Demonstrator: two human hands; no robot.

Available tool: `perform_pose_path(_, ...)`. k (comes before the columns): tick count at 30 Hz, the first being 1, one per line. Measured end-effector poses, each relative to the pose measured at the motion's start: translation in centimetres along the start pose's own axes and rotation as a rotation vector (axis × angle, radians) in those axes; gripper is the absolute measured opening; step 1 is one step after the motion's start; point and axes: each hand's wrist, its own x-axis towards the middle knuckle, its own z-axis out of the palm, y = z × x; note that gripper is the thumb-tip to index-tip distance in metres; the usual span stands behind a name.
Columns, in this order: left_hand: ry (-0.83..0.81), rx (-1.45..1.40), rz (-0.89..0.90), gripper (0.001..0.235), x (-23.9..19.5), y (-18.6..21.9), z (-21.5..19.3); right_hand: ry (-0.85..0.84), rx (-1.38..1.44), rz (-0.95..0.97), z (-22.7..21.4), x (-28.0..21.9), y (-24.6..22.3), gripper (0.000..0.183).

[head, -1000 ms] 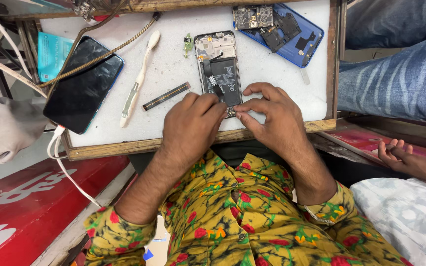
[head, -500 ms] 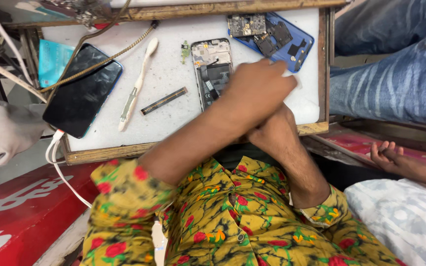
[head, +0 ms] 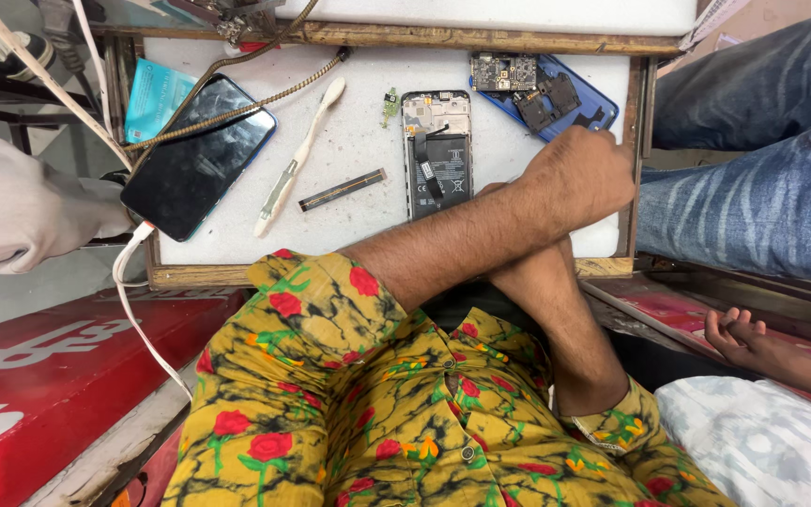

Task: The person cleans a small smartphone component with a white tool, then places it into the bottom of a disassembled phone. They repeatedly adjust and press the component into place with their fingers.

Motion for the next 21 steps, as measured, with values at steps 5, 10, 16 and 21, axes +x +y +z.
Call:
perform_pose_path(5, -0.03, 0.033, -0.07, 0.015, -0.7, 0.4, -0.9, 0.018, 0.073, -0.042, 0.2, -0.3, 0.2, 0.041)
perform_pose_path(10, -0.068, 0.041, 0.008, 0.011, -0.5, 0.0, -1.0, 0.014, -0.013, -0.012, 1.0, -0.6, 1.7, 0.034)
perform_pose_path(16, -0.072, -0.054, 0.097, 0.014, -0.2, -1.4, -0.6, 0.004, 0.004, 0.105, 1.8, -1.3, 3.6, 0.033)
perform_pose_path(21, -0.128, -0.146, 0.081, 0.02, -1.0, -1.5, -2.0, -0.017, -0.024, 0.174, 2.2, -1.6, 4.2, 0.038)
